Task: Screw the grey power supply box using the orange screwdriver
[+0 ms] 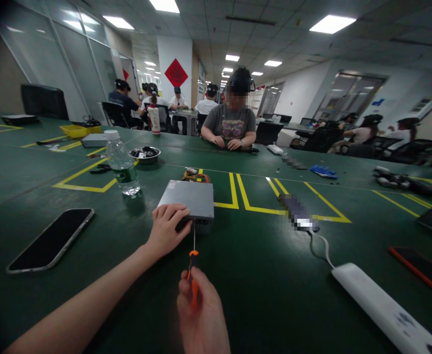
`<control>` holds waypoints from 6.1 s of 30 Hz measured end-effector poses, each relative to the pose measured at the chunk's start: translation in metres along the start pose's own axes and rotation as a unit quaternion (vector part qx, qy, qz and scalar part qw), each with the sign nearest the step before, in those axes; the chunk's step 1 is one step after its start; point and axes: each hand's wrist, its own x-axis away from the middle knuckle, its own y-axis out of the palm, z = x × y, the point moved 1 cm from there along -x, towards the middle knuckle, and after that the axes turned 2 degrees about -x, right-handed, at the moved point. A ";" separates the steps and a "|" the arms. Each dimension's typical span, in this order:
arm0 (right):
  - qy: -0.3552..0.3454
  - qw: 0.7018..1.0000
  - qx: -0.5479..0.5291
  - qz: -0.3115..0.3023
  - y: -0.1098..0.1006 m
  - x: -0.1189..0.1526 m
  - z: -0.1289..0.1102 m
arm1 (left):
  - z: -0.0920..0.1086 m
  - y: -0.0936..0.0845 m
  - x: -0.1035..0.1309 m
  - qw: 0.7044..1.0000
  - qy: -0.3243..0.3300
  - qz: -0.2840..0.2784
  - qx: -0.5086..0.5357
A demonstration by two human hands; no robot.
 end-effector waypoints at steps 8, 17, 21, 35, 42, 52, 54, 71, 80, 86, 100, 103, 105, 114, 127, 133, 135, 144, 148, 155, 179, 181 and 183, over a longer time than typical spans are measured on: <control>0.088 0.996 0.000 0.017 0.002 -0.002 0.004 | 0.000 0.000 0.000 1.000 -0.002 -0.005 -0.001; 0.008 0.999 0.005 0.031 0.000 0.000 0.004 | 0.000 0.000 0.000 1.000 0.000 -0.003 0.001; 0.042 0.998 0.013 0.044 0.002 0.004 0.000 | 0.001 -0.001 0.000 1.000 -0.003 -0.002 -0.001; 0.029 0.998 0.038 0.033 0.000 0.005 0.000 | 0.002 -0.001 -0.001 1.000 -0.001 0.000 -0.012; 0.046 0.998 0.043 -0.016 0.002 0.001 0.004 | 0.001 0.003 0.000 1.000 -0.005 0.008 -0.013; 0.063 0.998 0.021 0.010 0.001 0.004 -0.002 | 0.001 0.001 0.000 1.000 -0.001 0.003 -0.013; 0.064 0.998 0.018 -0.007 0.000 0.001 -0.002 | 0.001 0.001 0.000 1.000 0.000 0.003 -0.013; 0.042 0.998 0.047 -0.004 0.001 0.002 0.000 | 0.001 0.002 0.000 1.000 -0.004 0.005 -0.011; 0.003 0.999 0.038 0.019 -0.007 -0.001 0.000 | 0.001 0.001 0.000 1.000 -0.002 0.006 -0.012; 0.028 0.998 0.060 0.015 0.001 0.002 0.003 | 0.001 0.001 0.000 1.000 -0.002 0.005 -0.010; 0.022 0.997 0.074 0.024 0.002 0.001 0.004 | 0.001 0.002 0.000 1.000 -0.005 0.004 -0.012; -0.006 0.998 0.061 0.012 -0.002 -0.001 0.005 | 0.000 0.003 0.001 1.000 -0.007 0.006 -0.011; -0.016 0.999 0.042 0.012 -0.004 -0.001 0.005 | 0.000 0.003 0.001 1.000 -0.007 0.004 -0.009; 0.059 0.997 0.050 0.021 0.003 0.001 0.008 | 0.000 0.001 0.000 1.000 -0.005 0.007 -0.009; 0.053 0.997 0.043 0.028 0.000 -0.001 0.009 | 0.001 0.002 0.000 1.000 -0.006 0.002 -0.010; 0.003 1.000 0.025 0.007 -0.004 -0.005 0.008 | 0.001 0.002 0.000 1.000 -0.003 0.004 -0.007; 0.016 0.999 0.025 0.020 -0.004 -0.005 0.007 | 0.000 0.002 0.001 1.000 -0.004 0.005 -0.008; 0.026 0.998 0.054 0.002 0.003 -0.002 0.010 | 0.001 0.002 0.001 1.000 -0.005 0.004 -0.014; 0.011 0.999 0.043 0.004 0.002 -0.003 0.009 | 0.001 0.001 0.000 1.000 0.000 0.006 -0.018; 0.035 0.998 0.052 -0.008 0.000 -0.006 0.007 | 0.001 0.002 0.000 1.000 -0.005 0.010 -0.017; 0.020 0.999 0.036 -0.027 -0.013 -0.002 -0.001 | 0.000 0.001 0.000 1.000 0.000 0.005 -0.014; 0.003 0.999 0.029 -0.039 -0.018 -0.005 -0.006 | 0.000 0.001 0.000 1.000 -0.001 0.003 -0.014; -0.006 0.998 0.023 -0.049 -0.022 -0.008 -0.011 | 0.000 0.001 0.000 1.000 -0.004 0.002 -0.014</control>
